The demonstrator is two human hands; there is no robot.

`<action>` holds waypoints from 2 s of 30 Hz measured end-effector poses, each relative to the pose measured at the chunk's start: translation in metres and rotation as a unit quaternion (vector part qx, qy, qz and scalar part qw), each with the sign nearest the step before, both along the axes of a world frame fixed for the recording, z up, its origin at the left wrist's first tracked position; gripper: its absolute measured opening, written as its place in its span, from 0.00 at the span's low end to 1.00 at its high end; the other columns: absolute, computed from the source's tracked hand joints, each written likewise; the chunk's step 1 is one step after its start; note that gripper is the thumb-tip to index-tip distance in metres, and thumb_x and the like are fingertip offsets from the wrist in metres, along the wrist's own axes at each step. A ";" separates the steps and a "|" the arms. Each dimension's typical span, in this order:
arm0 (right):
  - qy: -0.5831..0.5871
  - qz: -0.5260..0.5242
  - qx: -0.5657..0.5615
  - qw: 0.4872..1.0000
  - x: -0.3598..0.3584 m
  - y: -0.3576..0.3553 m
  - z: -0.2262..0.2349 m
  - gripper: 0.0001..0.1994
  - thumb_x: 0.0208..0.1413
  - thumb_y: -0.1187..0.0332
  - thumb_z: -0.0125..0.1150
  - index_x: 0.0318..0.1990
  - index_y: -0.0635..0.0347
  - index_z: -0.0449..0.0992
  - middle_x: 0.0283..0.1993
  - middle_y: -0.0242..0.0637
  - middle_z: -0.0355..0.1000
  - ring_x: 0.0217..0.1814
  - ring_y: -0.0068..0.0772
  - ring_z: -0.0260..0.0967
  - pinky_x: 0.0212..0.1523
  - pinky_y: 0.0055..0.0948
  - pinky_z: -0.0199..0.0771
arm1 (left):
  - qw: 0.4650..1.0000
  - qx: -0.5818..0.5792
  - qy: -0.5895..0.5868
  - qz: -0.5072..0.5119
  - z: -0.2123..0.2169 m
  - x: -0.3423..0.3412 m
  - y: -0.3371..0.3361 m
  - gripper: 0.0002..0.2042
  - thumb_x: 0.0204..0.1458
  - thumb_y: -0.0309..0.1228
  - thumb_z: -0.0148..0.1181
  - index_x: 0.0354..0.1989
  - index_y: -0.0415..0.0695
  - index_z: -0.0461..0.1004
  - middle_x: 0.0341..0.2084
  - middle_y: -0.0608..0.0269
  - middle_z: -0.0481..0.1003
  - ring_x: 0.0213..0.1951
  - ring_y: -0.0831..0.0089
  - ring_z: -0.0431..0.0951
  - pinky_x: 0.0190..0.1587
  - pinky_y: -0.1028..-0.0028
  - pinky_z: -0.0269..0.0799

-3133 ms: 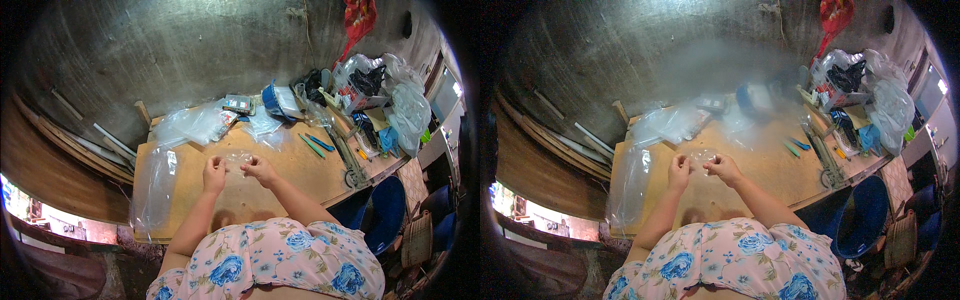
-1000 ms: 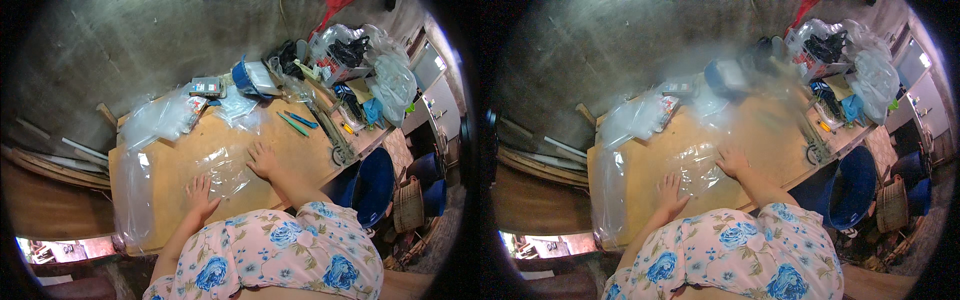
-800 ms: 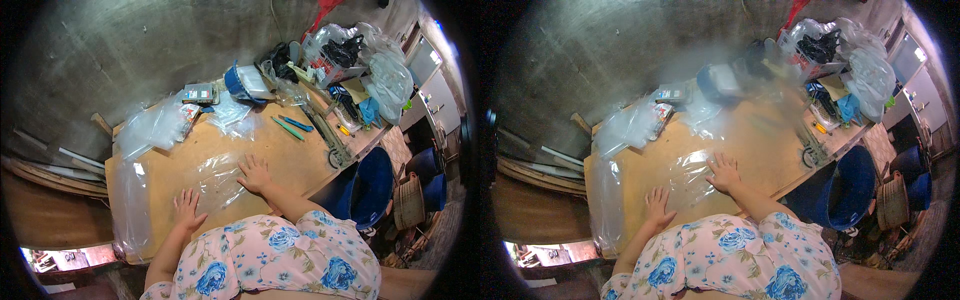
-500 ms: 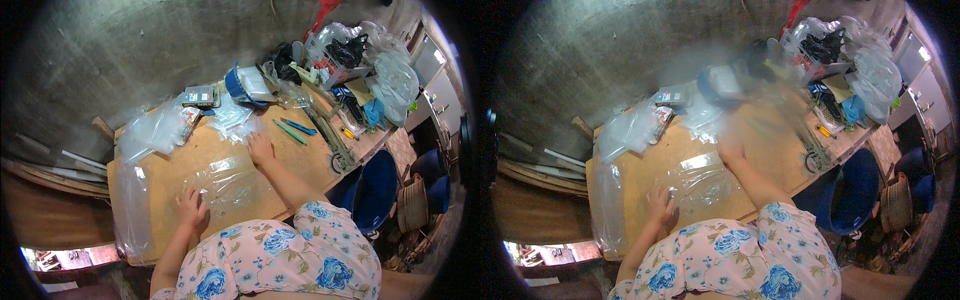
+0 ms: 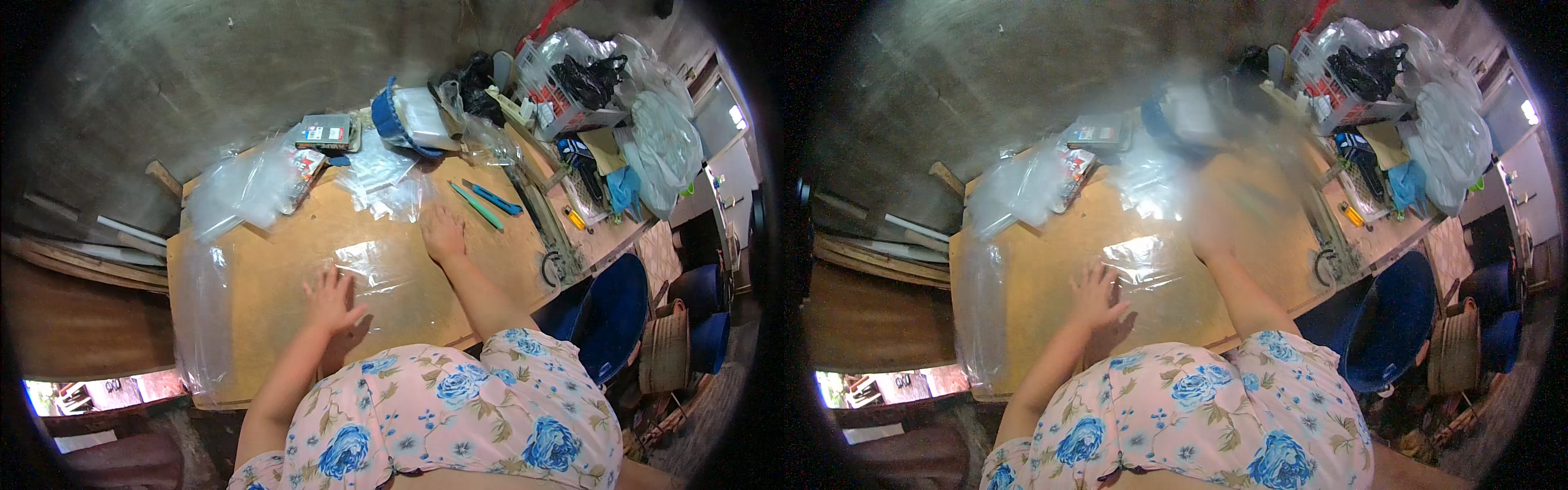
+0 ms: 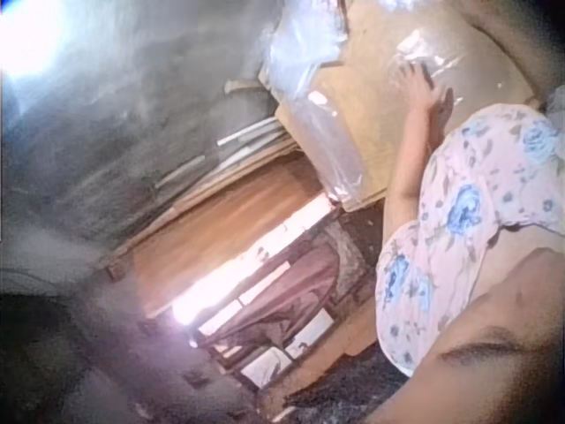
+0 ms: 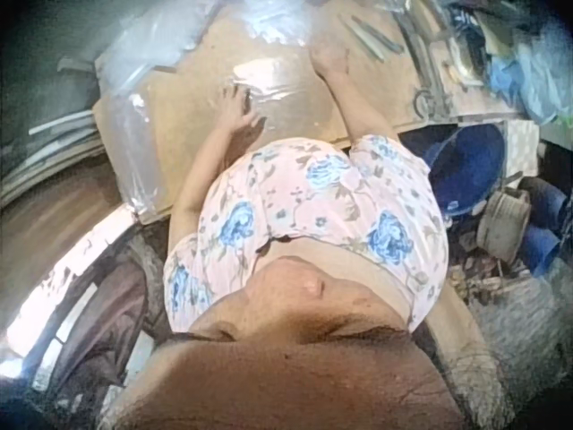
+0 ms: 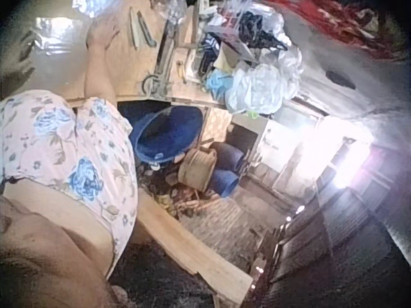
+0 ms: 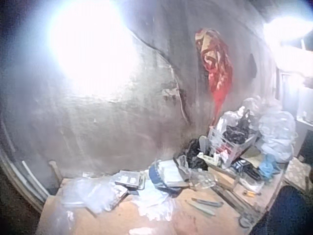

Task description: The person places a clear plastic sheet on a wooden table and inserts a black curved plastic piece into it. They repeat this process with multiple plastic sheets and curved pieces, arranging them on the table.

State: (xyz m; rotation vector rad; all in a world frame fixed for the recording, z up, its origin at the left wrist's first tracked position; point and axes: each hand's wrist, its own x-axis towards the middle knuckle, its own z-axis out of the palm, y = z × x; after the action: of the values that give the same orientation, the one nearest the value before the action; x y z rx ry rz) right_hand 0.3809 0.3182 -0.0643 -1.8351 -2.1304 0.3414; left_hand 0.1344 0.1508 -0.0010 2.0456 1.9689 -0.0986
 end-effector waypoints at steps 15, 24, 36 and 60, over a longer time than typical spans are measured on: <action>0.583 -0.013 -0.448 0.678 0.052 -0.077 0.085 0.07 0.59 0.64 0.51 0.36 0.56 0.68 0.29 0.34 0.72 0.34 0.32 0.73 0.39 0.34 0.73 | 0.924 0.022 -0.380 0.035 -0.031 0.065 0.030 0.38 0.47 0.50 0.56 0.65 0.48 0.49 0.63 0.51 0.49 0.64 0.52 0.48 0.60 0.49 0.47; 0.599 0.073 -0.496 0.625 0.054 -0.084 0.081 0.11 0.55 0.68 0.56 0.43 0.60 0.66 0.27 0.31 0.70 0.32 0.27 0.72 0.32 0.27 0.74 | 0.665 -0.188 -0.700 0.181 0.002 0.117 0.043 0.11 0.51 0.34 0.60 0.38 0.41 0.70 0.31 0.65 0.74 0.31 0.80 0.74 0.34 0.81 0.71; 0.398 -0.101 -0.187 0.893 0.030 -0.085 0.002 0.15 0.47 0.77 0.60 0.43 0.66 0.66 0.22 0.35 0.68 0.21 0.25 0.69 0.20 0.25 0.69 | 0.911 0.215 -0.319 0.151 -0.056 0.092 0.050 0.13 0.44 0.32 0.60 0.39 0.42 0.73 0.38 0.57 0.73 0.38 0.64 0.74 0.45 0.63 0.67; -0.031 0.209 -0.018 0.977 0.038 -0.105 0.015 0.21 0.56 0.55 0.48 0.55 0.51 0.67 0.65 0.37 0.53 0.67 0.43 0.48 0.60 0.62 0.46 | 0.993 0.107 -0.035 0.036 -0.039 0.098 0.040 0.32 0.46 0.50 0.53 0.62 0.56 0.57 0.64 0.56 0.49 0.65 0.53 0.44 0.60 0.41 0.39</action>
State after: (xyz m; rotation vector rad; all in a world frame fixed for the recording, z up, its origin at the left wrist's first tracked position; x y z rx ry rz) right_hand 0.4191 0.2135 -0.0493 -1.4169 -2.5634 0.4232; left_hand 0.2322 0.1904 -0.0401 2.0699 2.0863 0.2061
